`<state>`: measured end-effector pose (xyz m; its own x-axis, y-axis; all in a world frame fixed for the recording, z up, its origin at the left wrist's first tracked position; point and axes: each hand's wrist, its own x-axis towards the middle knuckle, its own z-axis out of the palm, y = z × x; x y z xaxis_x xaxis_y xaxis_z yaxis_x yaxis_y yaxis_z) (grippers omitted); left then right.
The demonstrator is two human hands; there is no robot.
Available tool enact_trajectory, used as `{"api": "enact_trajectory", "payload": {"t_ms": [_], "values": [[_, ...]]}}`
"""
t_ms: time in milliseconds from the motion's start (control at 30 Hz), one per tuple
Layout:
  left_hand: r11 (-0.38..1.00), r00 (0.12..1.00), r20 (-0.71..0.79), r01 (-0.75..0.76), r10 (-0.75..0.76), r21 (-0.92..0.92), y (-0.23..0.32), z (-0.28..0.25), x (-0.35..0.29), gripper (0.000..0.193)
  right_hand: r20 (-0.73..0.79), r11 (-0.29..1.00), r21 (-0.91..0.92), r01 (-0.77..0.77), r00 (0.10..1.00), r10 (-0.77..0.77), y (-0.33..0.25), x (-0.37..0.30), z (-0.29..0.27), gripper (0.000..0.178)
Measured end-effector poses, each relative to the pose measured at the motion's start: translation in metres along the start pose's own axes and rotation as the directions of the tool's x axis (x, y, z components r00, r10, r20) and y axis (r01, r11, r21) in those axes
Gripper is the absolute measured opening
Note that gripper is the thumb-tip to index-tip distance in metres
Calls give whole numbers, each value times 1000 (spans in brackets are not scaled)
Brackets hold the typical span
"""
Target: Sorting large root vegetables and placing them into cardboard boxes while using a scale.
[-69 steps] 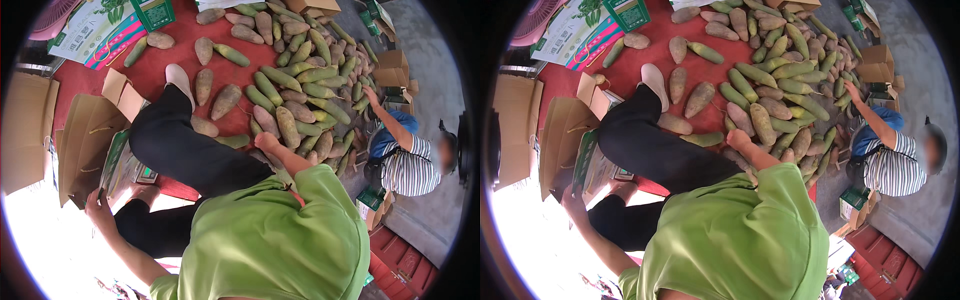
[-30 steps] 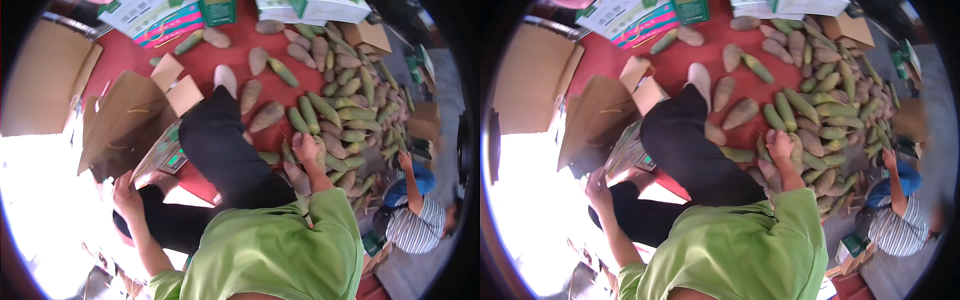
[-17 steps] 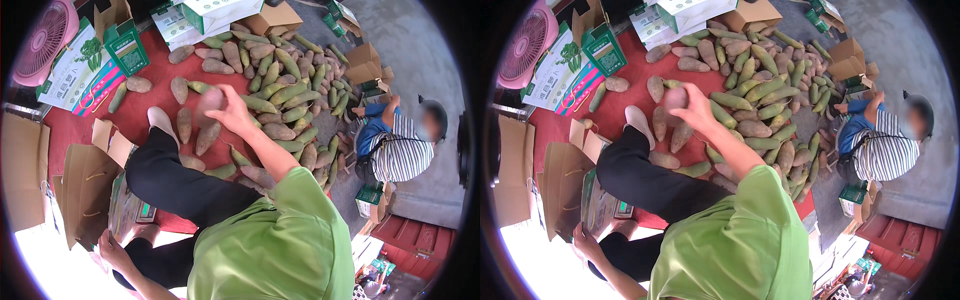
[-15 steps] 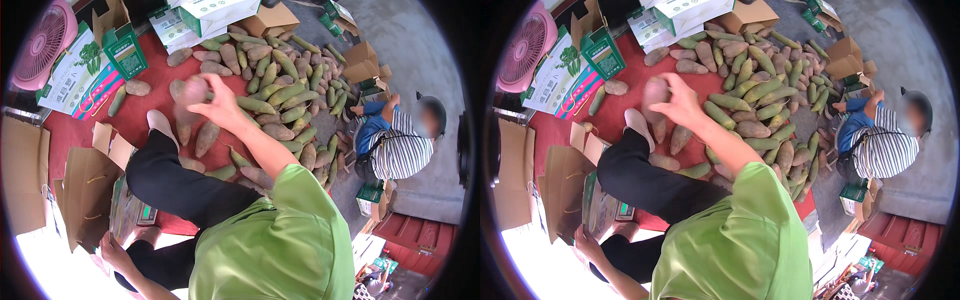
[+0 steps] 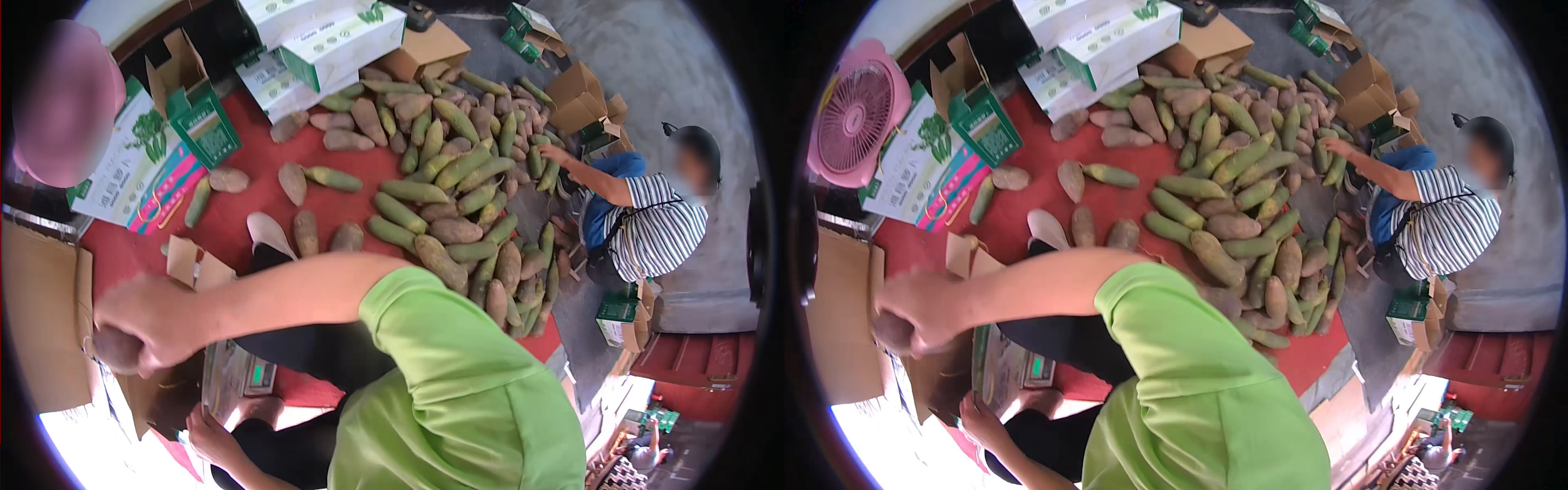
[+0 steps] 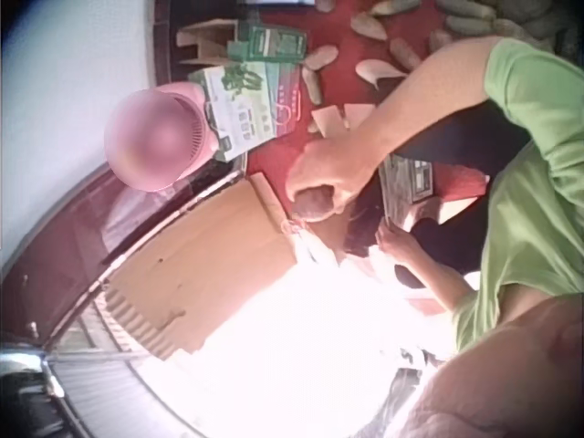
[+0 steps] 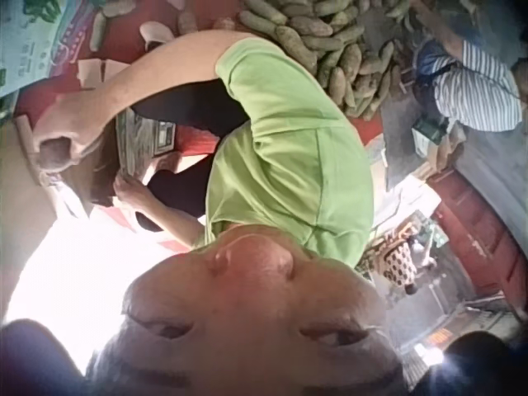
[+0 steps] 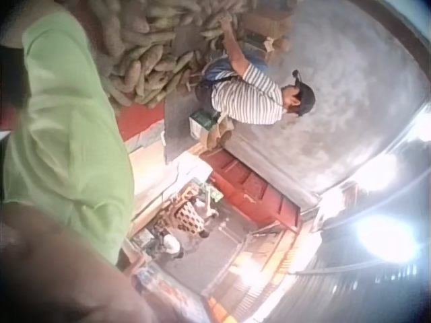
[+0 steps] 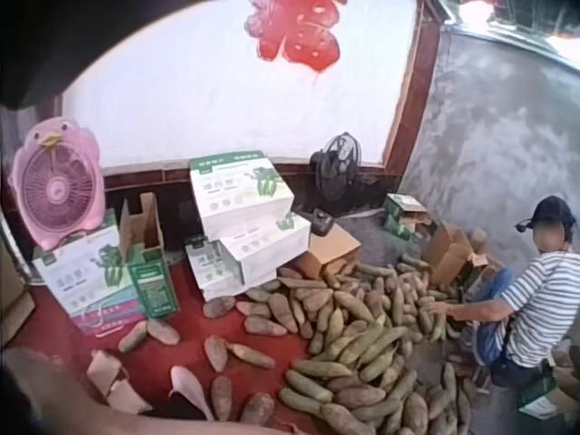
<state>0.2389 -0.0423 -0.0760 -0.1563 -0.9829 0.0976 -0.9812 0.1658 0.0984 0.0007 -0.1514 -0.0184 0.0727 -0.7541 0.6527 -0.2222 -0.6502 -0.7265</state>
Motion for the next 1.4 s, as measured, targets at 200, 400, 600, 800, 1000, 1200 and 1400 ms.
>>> {"api": "enact_trajectory", "payload": {"t_ms": [200,400,600,800,1000,1200,1400], "values": [[1000,1000,18,15,-15,-19,-12,-3,-8,20,452,979,-204,18,889,78,11,-4,67,62],[999,999,13,39,-38,-11,-9,-1,-7,16,804,960,-264,89,571,168,61,0,113,55],[999,999,13,48,-48,21,3,-7,-7,19,916,901,-390,193,181,358,124,-13,158,46],[995,997,37,72,-70,-68,0,-12,-3,20,877,864,-384,325,-166,452,163,-33,196,46],[990,990,40,137,-136,-26,-4,-18,-11,23,696,817,-410,406,-440,568,191,-60,265,40],[996,994,57,90,-91,7,-6,-4,-1,20,748,797,-396,456,-343,568,224,-74,280,45],[995,994,48,100,-99,-8,-10,-3,-8,28,875,942,-17,-334,451,176,65,62,58,43]]}}
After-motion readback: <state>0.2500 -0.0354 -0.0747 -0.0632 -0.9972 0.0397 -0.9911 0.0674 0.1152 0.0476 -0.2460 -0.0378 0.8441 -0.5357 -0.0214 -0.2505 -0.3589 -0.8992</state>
